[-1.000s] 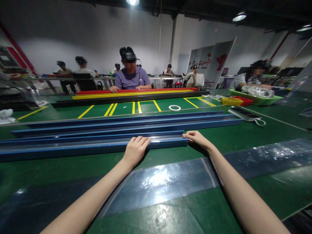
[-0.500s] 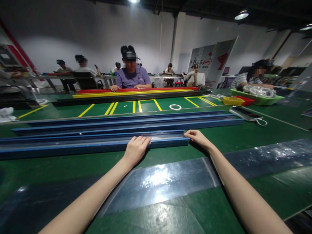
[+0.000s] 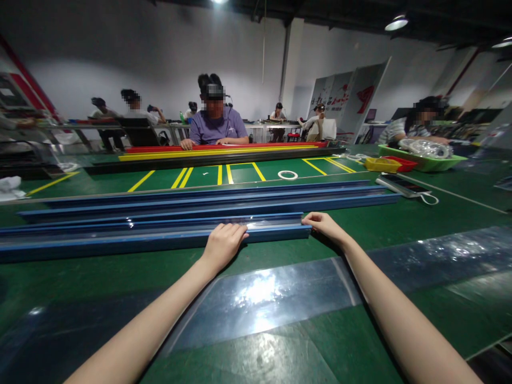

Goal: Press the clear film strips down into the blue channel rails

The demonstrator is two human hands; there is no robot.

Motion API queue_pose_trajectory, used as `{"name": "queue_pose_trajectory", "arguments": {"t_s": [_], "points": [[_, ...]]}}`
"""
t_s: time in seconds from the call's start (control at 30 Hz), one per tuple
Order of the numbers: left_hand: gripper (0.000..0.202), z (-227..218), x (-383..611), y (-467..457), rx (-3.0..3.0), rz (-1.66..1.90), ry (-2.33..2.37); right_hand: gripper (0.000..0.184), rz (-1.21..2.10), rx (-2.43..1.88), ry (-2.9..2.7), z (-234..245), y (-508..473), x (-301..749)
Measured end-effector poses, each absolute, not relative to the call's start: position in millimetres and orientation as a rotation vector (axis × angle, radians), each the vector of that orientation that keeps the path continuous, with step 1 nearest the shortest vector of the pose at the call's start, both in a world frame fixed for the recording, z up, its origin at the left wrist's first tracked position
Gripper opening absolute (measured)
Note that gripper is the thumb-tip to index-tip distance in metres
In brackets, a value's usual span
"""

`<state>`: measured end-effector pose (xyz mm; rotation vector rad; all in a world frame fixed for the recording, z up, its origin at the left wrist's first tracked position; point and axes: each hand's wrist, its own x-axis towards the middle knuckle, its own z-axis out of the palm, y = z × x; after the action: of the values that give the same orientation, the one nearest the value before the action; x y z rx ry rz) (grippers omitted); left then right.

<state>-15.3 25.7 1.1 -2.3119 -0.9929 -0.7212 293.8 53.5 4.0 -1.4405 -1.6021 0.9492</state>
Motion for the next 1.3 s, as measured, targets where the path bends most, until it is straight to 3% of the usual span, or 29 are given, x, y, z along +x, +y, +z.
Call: {"name": "queue_pose_trajectory", "arguments": {"t_s": [1.3], "points": [[0.023,8.2,-15.8,26.9,-2.42,-0.626,-1.052,0.026,0.837,-1.552,-1.547,1.0,55.2,289.8]]}}
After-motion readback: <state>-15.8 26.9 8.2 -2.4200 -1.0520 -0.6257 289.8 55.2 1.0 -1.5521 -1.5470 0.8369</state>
